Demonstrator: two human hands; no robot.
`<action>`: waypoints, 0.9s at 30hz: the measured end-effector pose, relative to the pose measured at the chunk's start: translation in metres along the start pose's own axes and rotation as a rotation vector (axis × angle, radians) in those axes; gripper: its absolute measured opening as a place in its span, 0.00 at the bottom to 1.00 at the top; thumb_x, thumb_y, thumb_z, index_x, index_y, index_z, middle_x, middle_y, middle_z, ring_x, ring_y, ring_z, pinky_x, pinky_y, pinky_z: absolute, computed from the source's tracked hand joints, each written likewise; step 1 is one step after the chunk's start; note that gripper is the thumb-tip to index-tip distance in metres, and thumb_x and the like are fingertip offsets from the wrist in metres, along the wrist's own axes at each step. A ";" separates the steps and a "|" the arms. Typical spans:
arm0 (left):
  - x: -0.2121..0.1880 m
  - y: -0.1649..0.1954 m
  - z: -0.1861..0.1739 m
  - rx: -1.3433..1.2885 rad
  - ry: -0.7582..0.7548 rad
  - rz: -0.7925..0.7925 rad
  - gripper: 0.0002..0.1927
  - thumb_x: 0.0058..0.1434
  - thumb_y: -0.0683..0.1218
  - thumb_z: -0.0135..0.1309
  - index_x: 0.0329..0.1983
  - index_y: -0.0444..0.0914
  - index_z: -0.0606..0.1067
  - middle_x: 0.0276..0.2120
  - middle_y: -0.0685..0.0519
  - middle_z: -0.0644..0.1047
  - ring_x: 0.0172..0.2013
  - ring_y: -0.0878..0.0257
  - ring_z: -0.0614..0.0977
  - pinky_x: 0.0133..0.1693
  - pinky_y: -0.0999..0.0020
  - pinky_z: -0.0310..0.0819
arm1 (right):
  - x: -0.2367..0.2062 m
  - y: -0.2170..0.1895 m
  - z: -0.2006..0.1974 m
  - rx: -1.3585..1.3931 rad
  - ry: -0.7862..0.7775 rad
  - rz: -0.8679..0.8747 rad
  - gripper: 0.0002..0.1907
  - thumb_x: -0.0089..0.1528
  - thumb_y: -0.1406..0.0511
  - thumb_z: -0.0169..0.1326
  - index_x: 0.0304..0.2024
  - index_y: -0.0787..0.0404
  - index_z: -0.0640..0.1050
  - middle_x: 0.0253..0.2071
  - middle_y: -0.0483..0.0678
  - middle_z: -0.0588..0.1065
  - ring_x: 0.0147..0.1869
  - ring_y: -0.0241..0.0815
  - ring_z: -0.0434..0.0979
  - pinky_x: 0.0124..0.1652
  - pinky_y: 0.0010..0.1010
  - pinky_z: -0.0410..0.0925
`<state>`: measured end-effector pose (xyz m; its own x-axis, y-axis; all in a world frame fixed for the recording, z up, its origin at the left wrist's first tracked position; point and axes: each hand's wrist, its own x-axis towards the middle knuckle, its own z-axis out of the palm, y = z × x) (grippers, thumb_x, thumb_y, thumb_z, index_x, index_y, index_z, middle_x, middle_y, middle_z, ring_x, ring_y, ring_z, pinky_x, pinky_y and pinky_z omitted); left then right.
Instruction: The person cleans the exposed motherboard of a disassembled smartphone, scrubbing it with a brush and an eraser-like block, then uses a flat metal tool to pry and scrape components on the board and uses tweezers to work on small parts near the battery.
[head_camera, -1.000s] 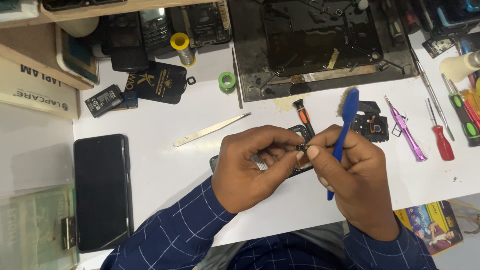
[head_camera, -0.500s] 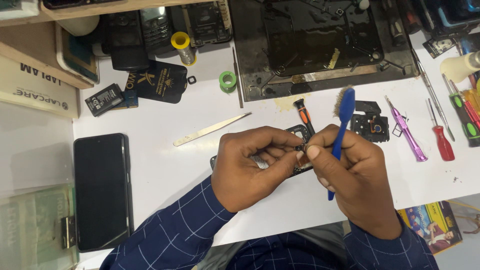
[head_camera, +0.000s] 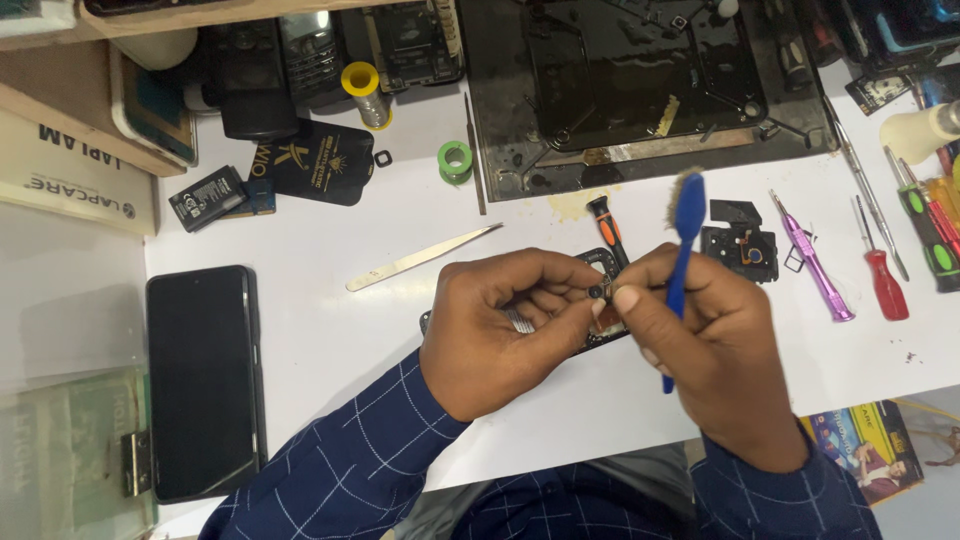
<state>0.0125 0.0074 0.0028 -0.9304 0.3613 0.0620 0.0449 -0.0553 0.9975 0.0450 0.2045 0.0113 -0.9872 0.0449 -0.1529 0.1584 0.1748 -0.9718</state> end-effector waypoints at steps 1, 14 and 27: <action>0.001 0.000 0.000 0.034 0.018 0.009 0.13 0.59 0.42 0.61 0.45 0.30 0.80 0.35 0.49 0.85 0.33 0.71 0.84 0.36 0.79 0.80 | 0.000 0.000 -0.003 0.026 0.032 -0.001 0.06 0.65 0.70 0.55 0.42 0.69 0.78 0.22 0.43 0.69 0.23 0.27 0.63 0.23 0.20 0.56; 0.009 -0.011 -0.005 0.244 0.152 0.025 0.09 0.57 0.40 0.59 0.40 0.32 0.81 0.30 0.53 0.82 0.26 0.73 0.78 0.30 0.78 0.74 | 0.010 0.032 -0.061 -0.512 0.267 -0.241 0.09 0.68 0.72 0.48 0.49 0.69 0.68 0.43 0.50 0.76 0.43 0.35 0.75 0.40 0.23 0.67; 0.013 -0.016 0.001 0.384 0.139 0.081 0.06 0.57 0.40 0.60 0.37 0.35 0.81 0.32 0.53 0.81 0.26 0.69 0.80 0.31 0.76 0.75 | 0.019 0.067 -0.124 -1.094 0.451 -0.503 0.10 0.69 0.78 0.56 0.53 0.70 0.80 0.48 0.58 0.73 0.47 0.50 0.75 0.45 0.34 0.69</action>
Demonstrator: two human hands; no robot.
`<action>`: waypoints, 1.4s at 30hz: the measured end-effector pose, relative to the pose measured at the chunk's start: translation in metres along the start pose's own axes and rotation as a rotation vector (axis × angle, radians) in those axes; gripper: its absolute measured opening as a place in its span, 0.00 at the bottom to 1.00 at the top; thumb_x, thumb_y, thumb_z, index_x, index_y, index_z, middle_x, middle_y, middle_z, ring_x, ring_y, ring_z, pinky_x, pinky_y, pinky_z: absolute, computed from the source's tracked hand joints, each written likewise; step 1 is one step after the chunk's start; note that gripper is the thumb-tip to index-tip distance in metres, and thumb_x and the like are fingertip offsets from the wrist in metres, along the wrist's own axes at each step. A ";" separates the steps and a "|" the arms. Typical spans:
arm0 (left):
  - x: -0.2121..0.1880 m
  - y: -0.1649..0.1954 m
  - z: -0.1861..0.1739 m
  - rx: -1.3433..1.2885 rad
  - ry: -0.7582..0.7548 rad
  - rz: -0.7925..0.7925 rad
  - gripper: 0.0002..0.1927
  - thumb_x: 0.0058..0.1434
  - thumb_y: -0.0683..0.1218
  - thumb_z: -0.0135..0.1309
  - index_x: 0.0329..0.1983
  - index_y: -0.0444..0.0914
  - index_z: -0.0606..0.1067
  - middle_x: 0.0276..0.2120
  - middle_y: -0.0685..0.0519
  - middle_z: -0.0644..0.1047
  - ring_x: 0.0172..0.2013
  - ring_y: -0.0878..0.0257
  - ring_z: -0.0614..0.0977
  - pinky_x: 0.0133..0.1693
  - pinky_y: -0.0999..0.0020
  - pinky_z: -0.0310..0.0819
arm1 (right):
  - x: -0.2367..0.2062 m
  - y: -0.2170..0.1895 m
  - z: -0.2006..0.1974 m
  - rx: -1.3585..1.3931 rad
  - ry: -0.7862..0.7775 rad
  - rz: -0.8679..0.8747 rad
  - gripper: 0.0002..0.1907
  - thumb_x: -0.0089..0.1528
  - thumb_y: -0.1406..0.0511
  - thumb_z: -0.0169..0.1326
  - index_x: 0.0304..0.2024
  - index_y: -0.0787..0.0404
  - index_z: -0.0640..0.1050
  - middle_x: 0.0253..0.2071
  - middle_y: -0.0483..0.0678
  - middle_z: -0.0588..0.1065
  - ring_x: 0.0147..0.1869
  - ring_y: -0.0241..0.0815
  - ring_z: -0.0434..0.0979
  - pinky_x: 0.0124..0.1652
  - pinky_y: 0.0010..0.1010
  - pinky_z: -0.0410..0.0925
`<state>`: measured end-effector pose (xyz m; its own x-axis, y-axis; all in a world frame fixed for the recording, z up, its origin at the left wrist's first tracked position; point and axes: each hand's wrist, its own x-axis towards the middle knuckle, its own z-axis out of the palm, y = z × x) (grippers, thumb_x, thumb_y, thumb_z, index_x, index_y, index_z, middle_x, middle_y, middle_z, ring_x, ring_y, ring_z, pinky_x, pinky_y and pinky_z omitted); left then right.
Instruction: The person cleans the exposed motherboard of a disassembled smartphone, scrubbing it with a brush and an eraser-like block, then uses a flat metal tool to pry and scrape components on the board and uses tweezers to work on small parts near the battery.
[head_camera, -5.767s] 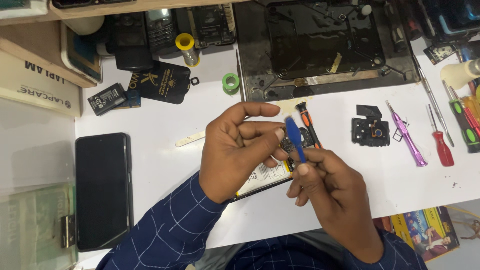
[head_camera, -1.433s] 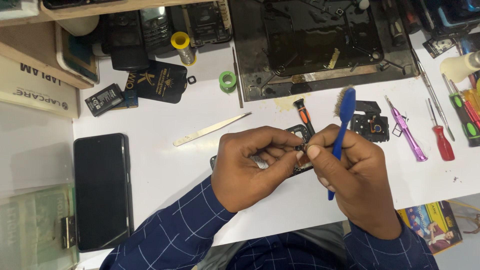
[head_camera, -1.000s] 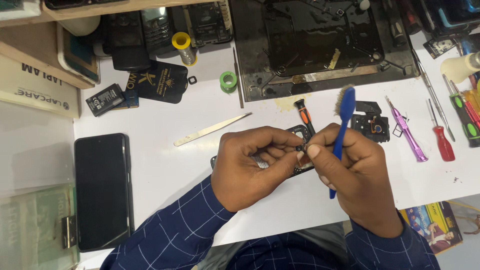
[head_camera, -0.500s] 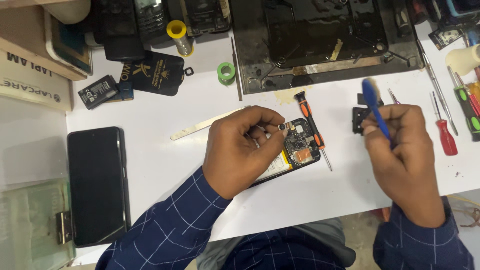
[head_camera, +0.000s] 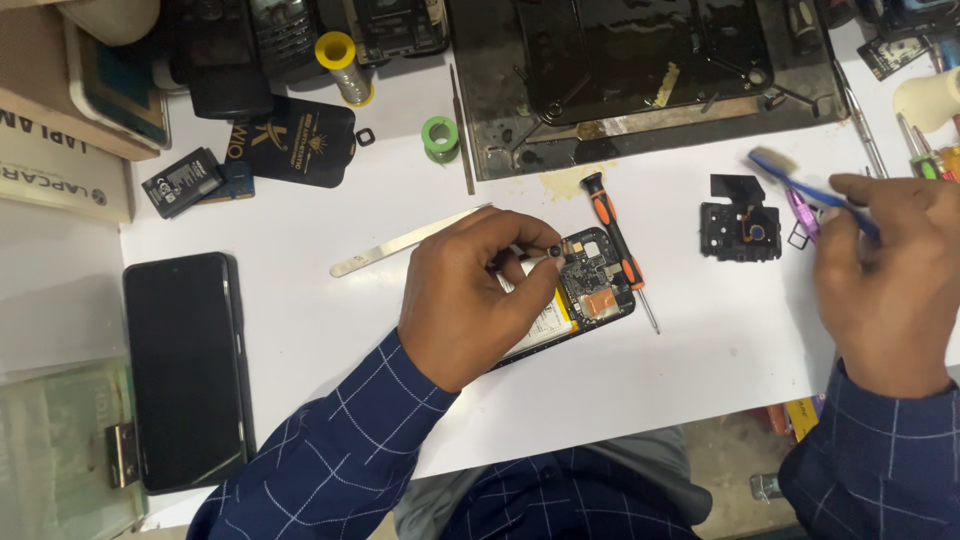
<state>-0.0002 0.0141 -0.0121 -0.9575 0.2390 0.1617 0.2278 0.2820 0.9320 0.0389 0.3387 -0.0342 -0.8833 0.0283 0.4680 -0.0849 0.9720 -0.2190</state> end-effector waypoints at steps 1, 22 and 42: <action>-0.001 -0.001 0.001 -0.011 0.000 -0.011 0.07 0.56 0.40 0.60 0.37 0.35 0.81 0.32 0.54 0.81 0.26 0.70 0.79 0.29 0.76 0.73 | 0.001 -0.004 -0.001 0.009 0.018 -0.014 0.11 0.68 0.78 0.56 0.53 0.71 0.80 0.48 0.59 0.74 0.49 0.51 0.76 0.45 0.34 0.70; -0.009 -0.001 0.002 -0.177 -0.088 -0.055 0.11 0.59 0.42 0.60 0.45 0.34 0.80 0.34 0.51 0.84 0.34 0.69 0.87 0.37 0.77 0.83 | -0.004 -0.155 0.016 0.807 -0.195 0.129 0.10 0.65 0.70 0.59 0.48 0.68 0.78 0.41 0.50 0.79 0.42 0.34 0.82 0.41 0.23 0.74; -0.006 0.005 -0.008 0.261 0.049 0.102 0.14 0.55 0.46 0.61 0.43 0.36 0.79 0.36 0.49 0.82 0.36 0.59 0.85 0.38 0.67 0.79 | -0.030 -0.126 0.008 0.848 -0.234 0.256 0.09 0.62 0.74 0.59 0.44 0.69 0.74 0.48 0.53 0.80 0.47 0.37 0.82 0.46 0.24 0.75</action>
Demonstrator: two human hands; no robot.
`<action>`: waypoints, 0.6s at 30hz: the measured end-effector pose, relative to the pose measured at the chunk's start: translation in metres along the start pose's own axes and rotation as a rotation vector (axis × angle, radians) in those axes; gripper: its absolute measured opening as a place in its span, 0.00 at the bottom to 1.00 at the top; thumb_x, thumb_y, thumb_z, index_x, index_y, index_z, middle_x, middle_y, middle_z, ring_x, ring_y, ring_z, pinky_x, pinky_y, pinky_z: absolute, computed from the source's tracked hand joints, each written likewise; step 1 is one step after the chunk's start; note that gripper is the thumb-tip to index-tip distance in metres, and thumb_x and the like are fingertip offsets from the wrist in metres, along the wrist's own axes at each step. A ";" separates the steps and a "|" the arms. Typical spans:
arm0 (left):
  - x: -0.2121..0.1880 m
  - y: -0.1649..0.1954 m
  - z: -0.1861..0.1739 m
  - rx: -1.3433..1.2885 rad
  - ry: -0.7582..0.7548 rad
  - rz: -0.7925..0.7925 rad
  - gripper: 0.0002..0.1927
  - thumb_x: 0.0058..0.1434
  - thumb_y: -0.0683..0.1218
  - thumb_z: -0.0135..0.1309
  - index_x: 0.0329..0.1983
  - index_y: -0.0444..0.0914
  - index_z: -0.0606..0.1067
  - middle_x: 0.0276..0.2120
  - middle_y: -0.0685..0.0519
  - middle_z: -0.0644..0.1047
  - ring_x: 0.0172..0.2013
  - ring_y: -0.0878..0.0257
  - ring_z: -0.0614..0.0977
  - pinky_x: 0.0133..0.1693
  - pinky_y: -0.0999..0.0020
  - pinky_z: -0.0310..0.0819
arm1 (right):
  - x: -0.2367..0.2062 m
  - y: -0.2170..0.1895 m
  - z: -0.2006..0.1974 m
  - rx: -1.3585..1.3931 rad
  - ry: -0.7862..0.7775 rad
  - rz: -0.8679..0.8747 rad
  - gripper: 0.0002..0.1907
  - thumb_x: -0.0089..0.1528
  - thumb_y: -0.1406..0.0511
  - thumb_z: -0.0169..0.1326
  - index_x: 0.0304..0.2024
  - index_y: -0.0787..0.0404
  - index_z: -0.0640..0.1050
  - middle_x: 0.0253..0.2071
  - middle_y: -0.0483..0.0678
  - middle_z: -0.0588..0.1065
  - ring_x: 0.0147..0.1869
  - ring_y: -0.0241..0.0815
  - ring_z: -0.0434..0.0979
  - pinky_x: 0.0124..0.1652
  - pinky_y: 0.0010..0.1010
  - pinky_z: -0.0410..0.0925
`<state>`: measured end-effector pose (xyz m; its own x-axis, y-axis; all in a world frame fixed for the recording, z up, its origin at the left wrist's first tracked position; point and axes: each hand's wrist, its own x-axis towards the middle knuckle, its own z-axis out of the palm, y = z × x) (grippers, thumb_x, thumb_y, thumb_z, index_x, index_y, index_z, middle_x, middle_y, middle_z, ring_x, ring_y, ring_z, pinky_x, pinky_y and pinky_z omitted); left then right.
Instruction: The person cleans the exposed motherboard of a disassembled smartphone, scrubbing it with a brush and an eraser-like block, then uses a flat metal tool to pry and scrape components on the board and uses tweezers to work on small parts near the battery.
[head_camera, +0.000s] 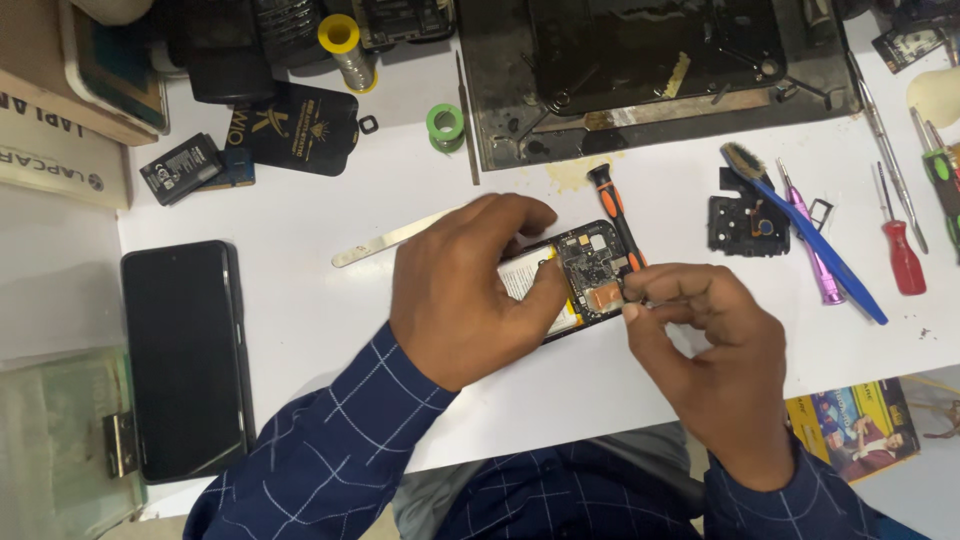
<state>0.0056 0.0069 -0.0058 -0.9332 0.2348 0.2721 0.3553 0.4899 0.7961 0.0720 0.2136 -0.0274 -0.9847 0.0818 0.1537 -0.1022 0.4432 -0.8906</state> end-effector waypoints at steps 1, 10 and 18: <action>0.000 0.001 -0.001 0.057 -0.032 0.031 0.18 0.52 0.46 0.62 0.45 0.34 0.78 0.38 0.48 0.81 0.38 0.56 0.83 0.40 0.64 0.77 | -0.002 0.000 -0.002 -0.038 -0.012 -0.014 0.09 0.62 0.74 0.60 0.43 0.69 0.74 0.48 0.54 0.81 0.48 0.38 0.82 0.47 0.25 0.75; -0.019 0.025 0.004 0.422 -0.252 0.041 0.36 0.36 0.49 0.70 0.50 0.32 0.73 0.40 0.45 0.72 0.43 0.49 0.73 0.40 0.54 0.66 | -0.003 0.012 -0.021 -0.110 0.110 0.066 0.12 0.60 0.72 0.60 0.44 0.69 0.72 0.48 0.52 0.81 0.47 0.36 0.83 0.36 0.23 0.74; -0.030 0.040 0.021 0.503 -0.268 -0.086 0.35 0.38 0.55 0.72 0.43 0.31 0.72 0.36 0.44 0.70 0.36 0.50 0.75 0.28 0.56 0.68 | -0.005 0.020 -0.026 -0.092 0.060 0.028 0.10 0.62 0.73 0.61 0.46 0.69 0.77 0.41 0.50 0.81 0.44 0.35 0.81 0.44 0.23 0.73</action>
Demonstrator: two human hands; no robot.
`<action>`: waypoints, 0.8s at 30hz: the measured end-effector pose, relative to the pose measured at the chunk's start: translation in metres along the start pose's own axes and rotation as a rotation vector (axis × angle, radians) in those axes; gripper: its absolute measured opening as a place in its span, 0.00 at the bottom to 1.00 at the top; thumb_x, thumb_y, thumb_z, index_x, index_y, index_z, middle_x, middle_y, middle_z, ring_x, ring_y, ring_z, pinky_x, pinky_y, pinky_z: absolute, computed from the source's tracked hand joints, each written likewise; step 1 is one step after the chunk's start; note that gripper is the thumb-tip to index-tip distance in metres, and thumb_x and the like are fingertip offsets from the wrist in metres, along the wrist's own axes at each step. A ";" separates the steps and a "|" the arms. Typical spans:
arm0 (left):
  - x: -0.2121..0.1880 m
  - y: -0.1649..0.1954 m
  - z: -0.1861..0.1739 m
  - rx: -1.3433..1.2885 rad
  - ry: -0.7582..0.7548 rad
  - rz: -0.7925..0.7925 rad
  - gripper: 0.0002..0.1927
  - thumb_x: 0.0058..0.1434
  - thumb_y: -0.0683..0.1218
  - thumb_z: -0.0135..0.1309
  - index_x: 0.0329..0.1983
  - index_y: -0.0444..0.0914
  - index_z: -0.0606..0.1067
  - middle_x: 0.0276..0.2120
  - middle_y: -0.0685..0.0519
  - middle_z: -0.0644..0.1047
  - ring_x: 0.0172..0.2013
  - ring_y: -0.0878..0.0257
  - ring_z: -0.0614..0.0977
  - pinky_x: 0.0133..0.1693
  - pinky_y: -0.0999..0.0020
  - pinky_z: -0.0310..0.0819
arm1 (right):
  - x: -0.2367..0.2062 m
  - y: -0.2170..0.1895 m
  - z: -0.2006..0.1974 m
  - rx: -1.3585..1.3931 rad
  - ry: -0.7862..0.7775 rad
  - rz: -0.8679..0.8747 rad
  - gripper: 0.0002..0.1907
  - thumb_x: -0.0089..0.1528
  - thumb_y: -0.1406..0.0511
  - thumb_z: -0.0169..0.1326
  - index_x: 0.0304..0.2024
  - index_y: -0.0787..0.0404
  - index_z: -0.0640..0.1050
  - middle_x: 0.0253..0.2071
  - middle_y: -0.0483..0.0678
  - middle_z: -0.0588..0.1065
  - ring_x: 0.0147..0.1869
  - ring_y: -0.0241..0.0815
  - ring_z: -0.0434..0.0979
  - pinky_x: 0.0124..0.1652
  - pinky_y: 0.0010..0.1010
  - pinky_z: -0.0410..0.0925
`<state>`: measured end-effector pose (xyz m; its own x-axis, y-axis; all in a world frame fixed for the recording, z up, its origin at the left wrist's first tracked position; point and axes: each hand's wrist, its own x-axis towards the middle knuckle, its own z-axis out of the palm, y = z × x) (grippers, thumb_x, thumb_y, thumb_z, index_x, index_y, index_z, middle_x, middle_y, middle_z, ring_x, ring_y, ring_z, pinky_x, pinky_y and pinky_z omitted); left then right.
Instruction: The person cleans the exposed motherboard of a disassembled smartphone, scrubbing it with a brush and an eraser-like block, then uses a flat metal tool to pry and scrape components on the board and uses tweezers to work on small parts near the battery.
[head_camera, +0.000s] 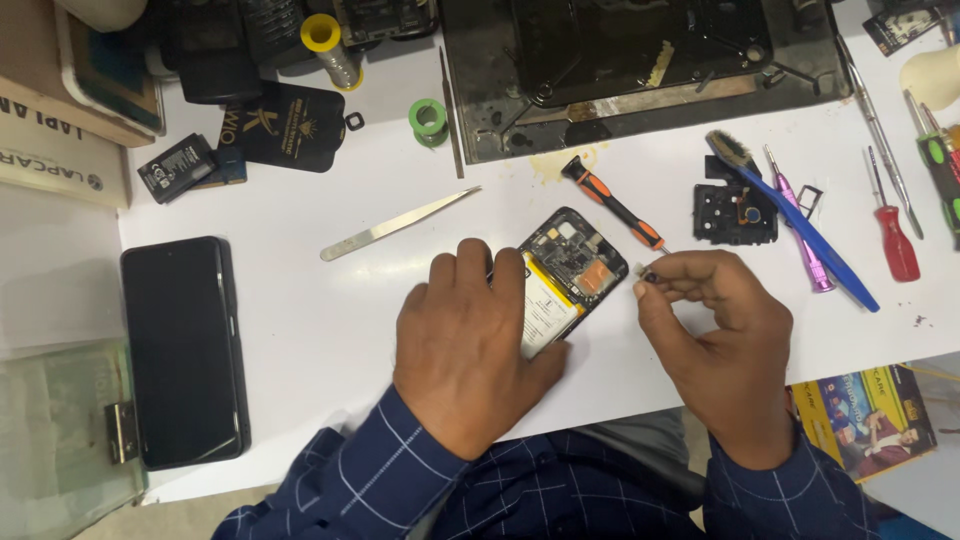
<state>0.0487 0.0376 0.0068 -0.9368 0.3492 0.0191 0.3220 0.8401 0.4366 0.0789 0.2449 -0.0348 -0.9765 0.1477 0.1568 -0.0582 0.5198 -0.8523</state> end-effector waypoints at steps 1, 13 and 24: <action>0.000 0.002 0.001 0.002 -0.012 -0.023 0.35 0.39 0.56 0.72 0.43 0.31 0.72 0.36 0.45 0.70 0.35 0.51 0.75 0.27 0.57 0.69 | 0.000 0.000 0.000 -0.003 0.000 0.032 0.10 0.62 0.73 0.61 0.46 0.68 0.78 0.39 0.50 0.81 0.43 0.34 0.81 0.42 0.23 0.72; -0.015 0.015 0.017 -0.091 0.096 -0.164 0.41 0.46 0.60 0.71 0.51 0.27 0.70 0.37 0.43 0.69 0.27 0.53 0.79 0.17 0.59 0.72 | 0.003 0.001 0.002 0.011 -0.044 -0.037 0.12 0.63 0.74 0.60 0.49 0.71 0.78 0.43 0.52 0.81 0.45 0.34 0.82 0.45 0.23 0.74; -0.022 0.000 0.016 -0.966 0.117 -0.244 0.09 0.59 0.46 0.62 0.36 0.35 0.80 0.28 0.57 0.76 0.18 0.73 0.69 0.19 0.76 0.62 | -0.011 -0.010 0.009 0.265 -0.239 -0.074 0.11 0.61 0.76 0.60 0.46 0.69 0.79 0.42 0.50 0.79 0.44 0.34 0.79 0.45 0.24 0.73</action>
<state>0.0712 0.0362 -0.0078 -0.9867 0.1259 -0.1028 -0.0809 0.1681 0.9824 0.0882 0.2306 -0.0320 -0.9868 -0.0988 0.1285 -0.1516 0.2813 -0.9476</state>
